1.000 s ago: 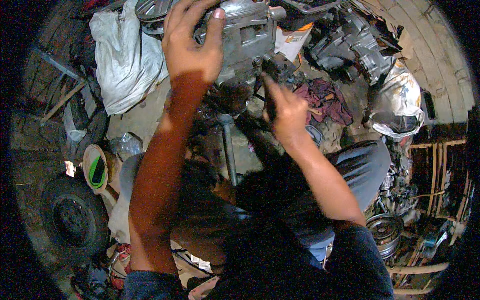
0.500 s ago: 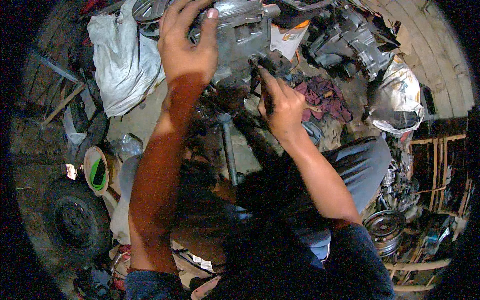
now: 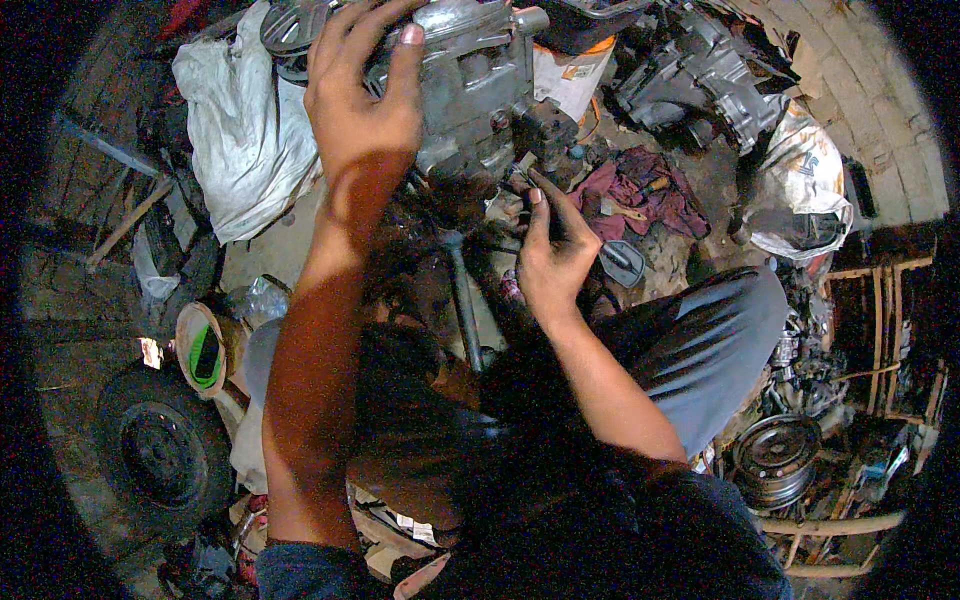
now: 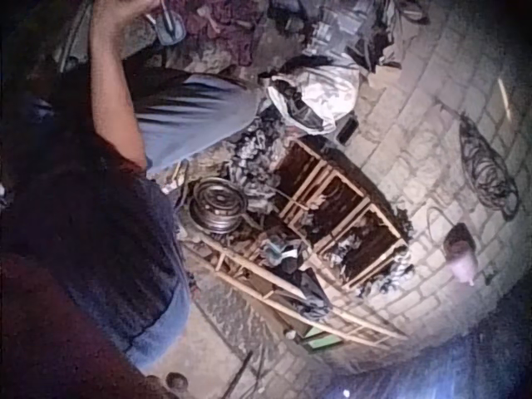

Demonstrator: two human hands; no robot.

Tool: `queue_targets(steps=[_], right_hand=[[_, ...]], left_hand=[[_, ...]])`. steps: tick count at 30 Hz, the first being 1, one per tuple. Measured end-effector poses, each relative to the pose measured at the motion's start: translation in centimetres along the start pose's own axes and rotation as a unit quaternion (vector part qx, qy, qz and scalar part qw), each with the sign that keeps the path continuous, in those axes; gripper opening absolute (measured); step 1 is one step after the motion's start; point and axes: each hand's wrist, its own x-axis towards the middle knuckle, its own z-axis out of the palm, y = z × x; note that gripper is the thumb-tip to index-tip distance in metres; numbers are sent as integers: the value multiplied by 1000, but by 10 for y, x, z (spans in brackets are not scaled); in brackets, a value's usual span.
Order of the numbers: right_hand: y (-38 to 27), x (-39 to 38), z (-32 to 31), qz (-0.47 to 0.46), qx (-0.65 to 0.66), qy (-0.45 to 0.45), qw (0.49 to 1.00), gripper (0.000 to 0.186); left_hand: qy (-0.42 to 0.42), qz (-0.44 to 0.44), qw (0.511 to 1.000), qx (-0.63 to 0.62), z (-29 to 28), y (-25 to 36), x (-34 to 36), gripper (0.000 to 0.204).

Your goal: The person is working on a metallic engine part, using a wrench to tighten bolts and occasionally pouring liquid from a bottle onto the part. The task involves repetitive tightening and inspection of the engine component.

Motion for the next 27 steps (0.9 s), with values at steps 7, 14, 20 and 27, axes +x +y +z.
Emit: queue_targets(steps=[7,14,20,27], right_hand=[[8,10,30,-41,-48,107,992,21],[5,15,26,-176,-67,76,979,23],[-1,1,29,-133,-101,57,984,22],[-10,-6,34,-146,-110,77,980,17]], left_hand=[[-10,-1,1000,4,-1,0,2,24],[12,-14,1000,13,-1,0,-1,24],[5,1,1000,10,2,0,2,24],[12,-20,999,23,0,2,0,24]])
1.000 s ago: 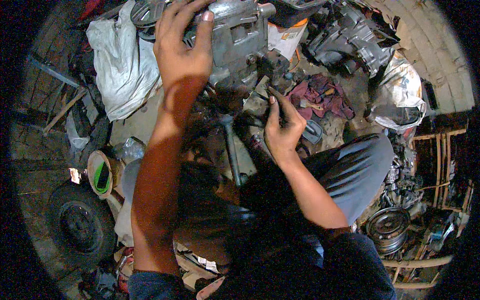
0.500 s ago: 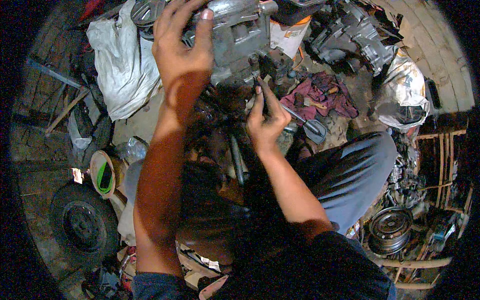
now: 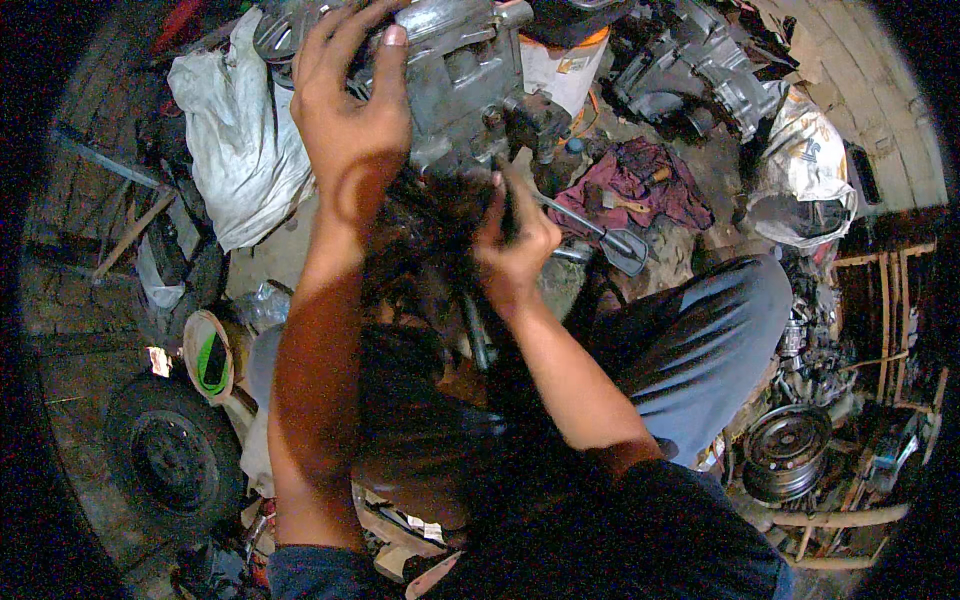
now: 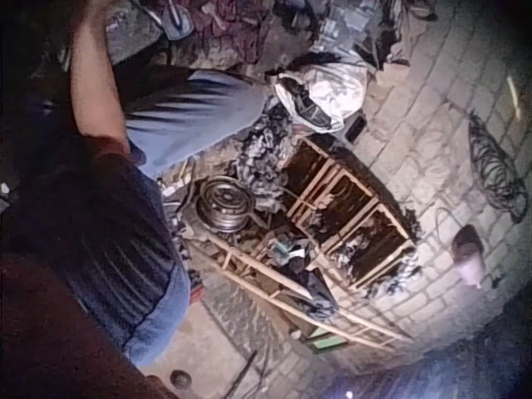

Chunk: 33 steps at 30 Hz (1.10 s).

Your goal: The person is working on a metallic engine part, using a wrench to tighten bolts and occasionally pouring liquid from a bottle onto the part. The task involves repetitive tightening and inspection of the engine component.

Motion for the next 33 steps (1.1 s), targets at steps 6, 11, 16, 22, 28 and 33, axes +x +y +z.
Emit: queue_targets(steps=[6,11,16,22,28,33], right_hand=[[9,10,3,16,17,19,1000,15],[17,17,2,58,13,14,998,17],[19,12,6,-13,13,29,999,17],[21,21,-4,-54,26,-7,998,21],[15,31,-21,-72,-49,-119,989,34],[16,59,-39,-135,-112,-202,964,45]], left_hand=[[3,1,1000,-6,1,-2,0,24],[-3,2,1000,-8,-4,-1,0,23],[0,9,1000,-4,-2,-3,2,22],[6,-21,1000,-19,-3,3,-1,21],[-4,-8,1000,-24,-5,0,2,21],[3,4,1000,-23,-3,4,0,22]])
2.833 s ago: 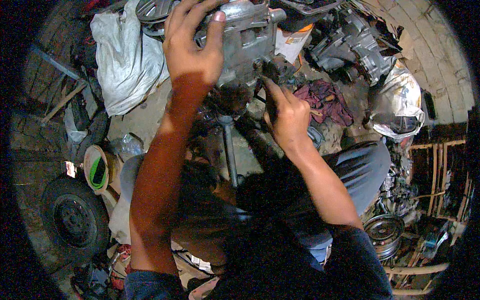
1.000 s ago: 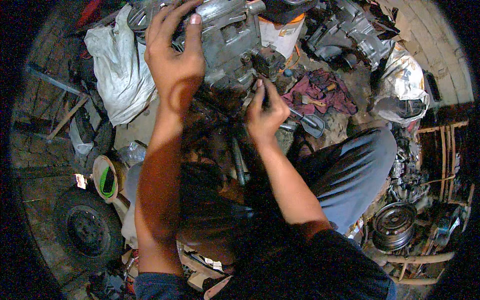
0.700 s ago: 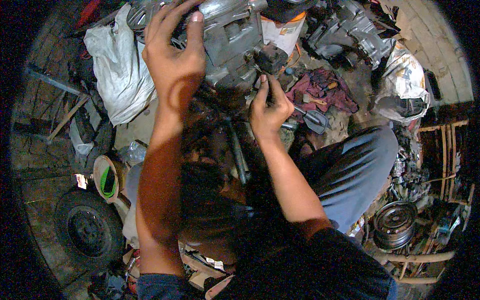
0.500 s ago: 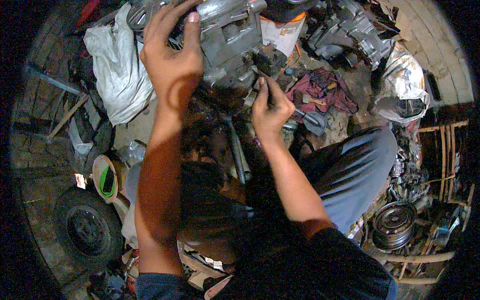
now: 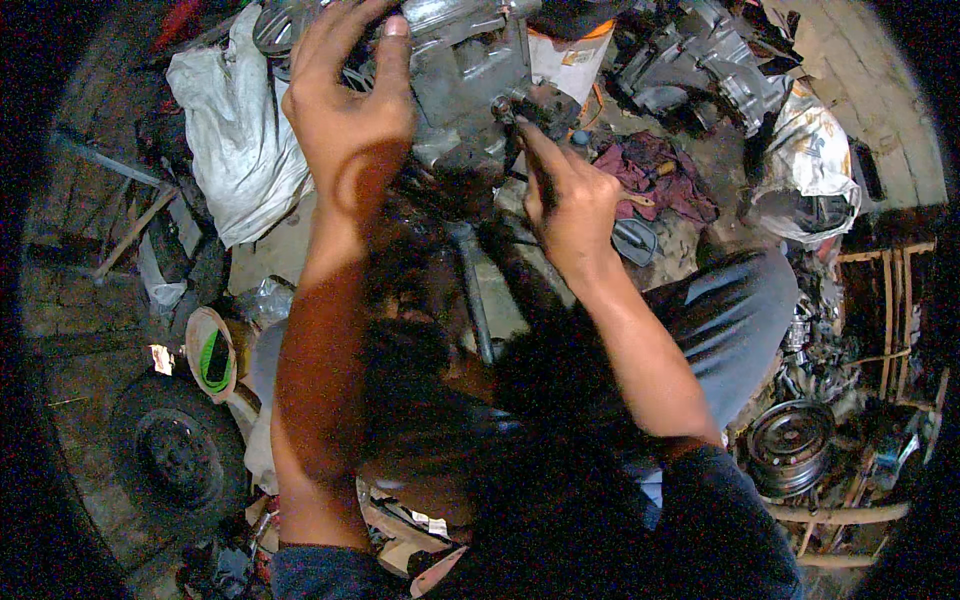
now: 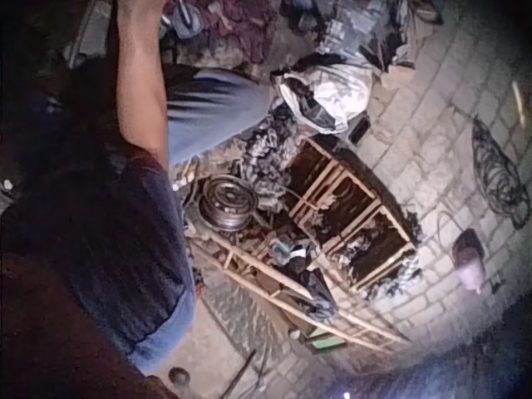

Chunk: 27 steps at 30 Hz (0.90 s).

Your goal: The person is working on a metallic engine part, using a wrench to tighten bolts and occasionally pouring liquid from a bottle onto the part. The task involves repetitive tightening and inspection of the engine component.

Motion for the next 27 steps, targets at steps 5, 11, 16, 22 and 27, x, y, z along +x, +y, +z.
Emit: queue_targets(steps=[5,11,16,22,27], right_hand=[[-3,-1,-6,-53,-129,-90,986,48],[10,5,-8,-82,-147,-108,980,40],[16,2,-15,-94,-93,-94,987,51],[13,3,-3,-98,-37,-33,994,57],[7,8,-5,-100,-50,-43,993,54]], left_hand=[[7,-4,1000,11,-1,-11,1,23],[-9,2,1000,9,0,-6,2,23],[-7,-26,1000,-13,-2,-5,1,23],[-8,-4,1000,15,-1,0,1,23],[-13,-3,1000,7,-3,-3,2,23]])
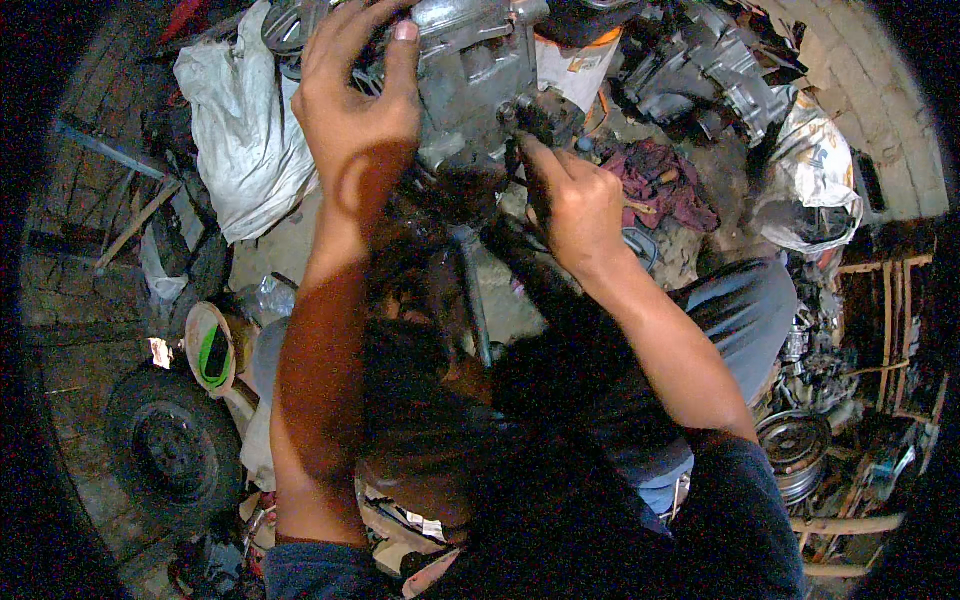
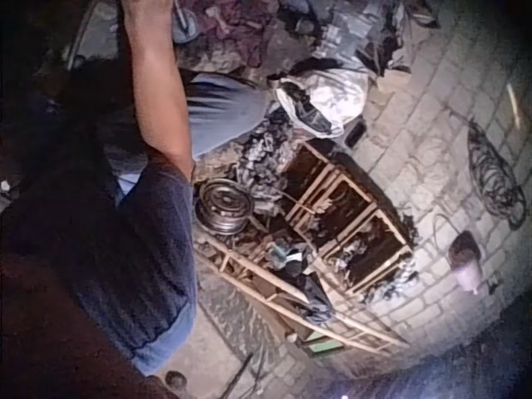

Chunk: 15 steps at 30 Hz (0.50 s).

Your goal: The person is working on a metallic engine part, using a wrench to tighten bolts and occasionally pouring liquid from a bottle onto the part. The task involves repetitive tightening and inspection of the engine component.

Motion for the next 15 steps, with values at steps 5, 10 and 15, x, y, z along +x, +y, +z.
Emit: queue_targets(steps=[5,10,15], right_hand=[[5,-5,6,5,-31,-26,999,51],[6,0,6,-6,14,11,1000,53],[1,-7,-6,45,39,-42,997,48]], left_hand=[[-13,3,1000,-6,1,1,2,23],[0,-18,1000,-20,1,1,-2,25],[-3,-9,1000,18,-2,-6,-2,25]])
